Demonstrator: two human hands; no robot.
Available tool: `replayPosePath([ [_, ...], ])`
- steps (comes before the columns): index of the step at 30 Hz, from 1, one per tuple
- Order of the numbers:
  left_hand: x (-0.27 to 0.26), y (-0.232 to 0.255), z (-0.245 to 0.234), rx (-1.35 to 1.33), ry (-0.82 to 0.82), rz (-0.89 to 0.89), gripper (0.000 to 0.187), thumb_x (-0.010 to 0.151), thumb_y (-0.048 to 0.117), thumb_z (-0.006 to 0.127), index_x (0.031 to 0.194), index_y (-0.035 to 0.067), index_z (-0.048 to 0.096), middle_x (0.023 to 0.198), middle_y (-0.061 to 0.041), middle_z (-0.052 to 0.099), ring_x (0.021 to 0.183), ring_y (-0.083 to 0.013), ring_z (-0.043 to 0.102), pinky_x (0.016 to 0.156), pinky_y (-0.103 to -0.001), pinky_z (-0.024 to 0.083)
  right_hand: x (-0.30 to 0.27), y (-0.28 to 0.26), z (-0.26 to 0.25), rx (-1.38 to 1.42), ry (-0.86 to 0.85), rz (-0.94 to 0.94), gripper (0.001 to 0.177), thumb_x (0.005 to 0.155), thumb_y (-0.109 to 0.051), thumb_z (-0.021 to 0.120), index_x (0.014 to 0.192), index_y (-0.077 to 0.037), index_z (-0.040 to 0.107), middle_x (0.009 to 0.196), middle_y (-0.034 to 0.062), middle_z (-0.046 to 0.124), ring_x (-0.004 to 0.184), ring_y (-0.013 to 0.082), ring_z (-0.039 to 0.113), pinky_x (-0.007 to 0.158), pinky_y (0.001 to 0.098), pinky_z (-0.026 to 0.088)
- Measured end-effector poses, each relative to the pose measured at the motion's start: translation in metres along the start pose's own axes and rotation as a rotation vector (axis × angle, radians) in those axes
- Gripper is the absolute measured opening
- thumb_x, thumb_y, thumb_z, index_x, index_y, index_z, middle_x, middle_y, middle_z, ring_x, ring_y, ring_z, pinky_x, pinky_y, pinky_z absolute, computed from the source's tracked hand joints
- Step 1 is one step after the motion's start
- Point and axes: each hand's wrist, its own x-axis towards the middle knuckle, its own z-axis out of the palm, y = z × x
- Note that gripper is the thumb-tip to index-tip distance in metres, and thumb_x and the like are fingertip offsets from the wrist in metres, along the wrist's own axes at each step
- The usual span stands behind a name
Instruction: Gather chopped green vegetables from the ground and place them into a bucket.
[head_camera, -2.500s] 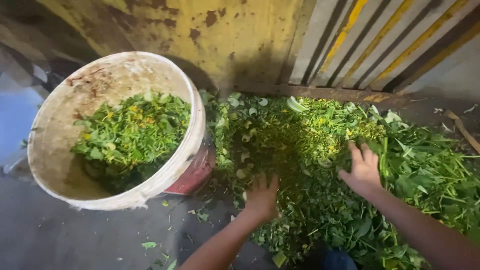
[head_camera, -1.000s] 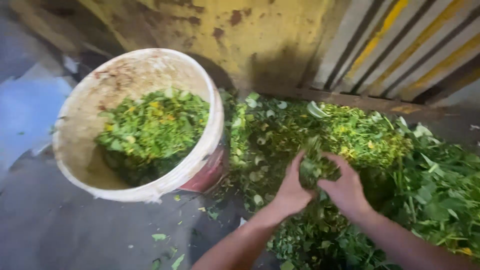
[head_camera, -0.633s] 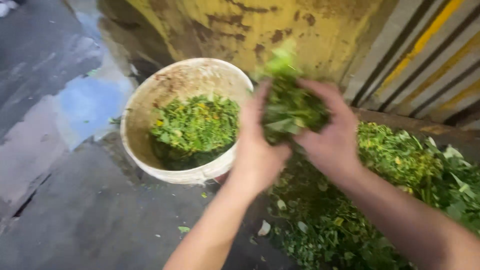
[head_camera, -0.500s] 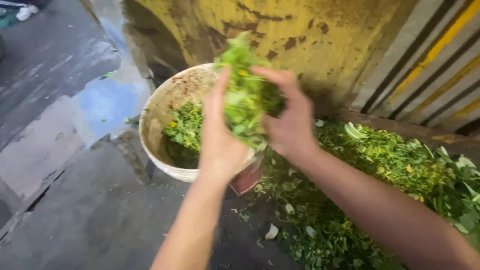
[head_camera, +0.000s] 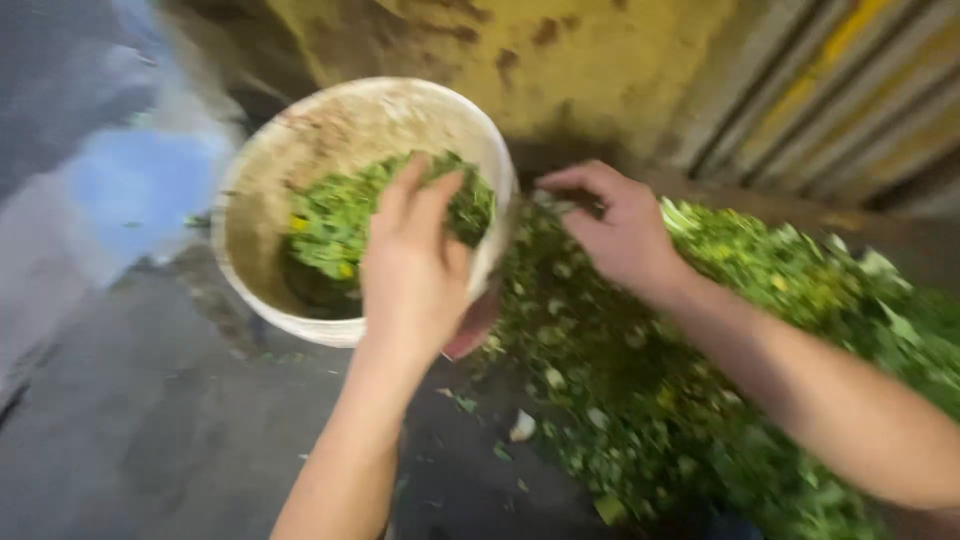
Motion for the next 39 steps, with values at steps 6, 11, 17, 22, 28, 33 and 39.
replayPosePath([
  [6, -0.074, 0.046, 0.120, -0.094, -0.570, 0.126, 0.065, 0.083, 0.008, 0.068, 0.145, 0.007, 0.051, 0.154, -0.026, 0.047, 0.126, -0.0438, 0.056, 0.102, -0.051, 0.051, -0.154, 0.174, -0.057, -0.364, -0.313, 0.237, 0.032, 0.090, -0.017, 0.068, 0.121, -0.010, 0.070, 0.113, 0.0103, 0.074, 0.100, 0.0222, 0.074, 0.090, 0.0356, 0.063],
  [11, -0.153, 0.049, 0.217, -0.019, -1.255, 0.036, 0.093, 0.085, 0.011, 0.075, 0.161, 0.012, 0.021, 0.166, -0.026, 0.019, 0.141, -0.0537, 0.037, 0.107, -0.056, 0.047, -0.231, 0.138, -0.082, -0.761, -0.900, 0.760, 0.108, 0.081, -0.027, 0.086, 0.158, -0.023, 0.011, 0.153, 0.0221, 0.031, 0.135, 0.0391, 0.045, 0.107, 0.0459, 0.051],
  [17, -0.206, 0.046, 0.276, 0.015, -1.563, -0.123, 0.129, 0.086, 0.032, 0.087, 0.160, 0.017, -0.018, 0.170, -0.021, -0.005, 0.154, -0.0482, 0.012, 0.120, -0.063, 0.023, -0.285, 0.167, -0.072, -0.842, -1.071, 0.794, 0.126, 0.085, -0.018, 0.080, 0.164, -0.025, -0.018, 0.161, 0.0336, 0.017, 0.140, 0.0470, 0.039, 0.112, 0.0485, 0.047],
  [22, -0.227, 0.059, 0.318, -0.068, -1.398, -0.341, 0.131, 0.080, 0.018, 0.084, 0.166, 0.022, -0.014, 0.172, -0.021, 0.008, 0.151, -0.0482, 0.026, 0.118, -0.053, 0.035, -0.272, 0.183, -0.042, -0.635, -0.657, 0.915, 0.117, 0.079, -0.016, 0.082, 0.163, -0.027, 0.001, 0.157, 0.0199, 0.032, 0.137, 0.0424, 0.044, 0.116, 0.0457, 0.043],
  [28, -0.224, 0.039, 0.336, -0.653, -0.812, -0.416, 0.094, 0.075, 0.014, 0.085, 0.154, 0.007, 0.035, 0.148, -0.027, 0.044, 0.136, -0.0448, 0.046, 0.112, -0.048, 0.041, -0.280, 0.235, -0.027, -0.188, -0.217, 0.732, 0.096, 0.061, -0.013, 0.090, 0.147, -0.014, 0.047, 0.132, 0.0183, 0.056, 0.124, 0.0324, 0.059, 0.106, 0.0387, 0.049],
  [33, -0.178, 0.044, 0.297, -0.930, -0.710, -0.433, 0.053, 0.087, 0.019, 0.076, 0.136, 0.003, 0.064, 0.130, -0.022, 0.072, 0.127, -0.0362, 0.070, 0.111, -0.043, 0.054, -0.248, 0.203, -0.032, -0.175, -0.038, 0.548, 0.079, 0.058, -0.011, 0.090, 0.130, -0.008, 0.058, 0.128, 0.0168, 0.062, 0.120, 0.0315, 0.063, 0.105, 0.0382, 0.049],
  [39, -0.095, 0.059, 0.217, -0.763, -0.600, -0.325, 0.088, 0.067, 0.007, 0.074, 0.150, 0.006, 0.044, 0.143, -0.024, 0.049, 0.136, -0.0395, 0.049, 0.115, -0.044, 0.042, -0.167, 0.110, -0.060, -0.092, 0.073, 0.334, 0.076, 0.063, -0.009, 0.087, 0.132, -0.004, 0.056, 0.132, 0.0149, 0.062, 0.120, 0.0274, 0.063, 0.102, 0.0368, 0.048],
])
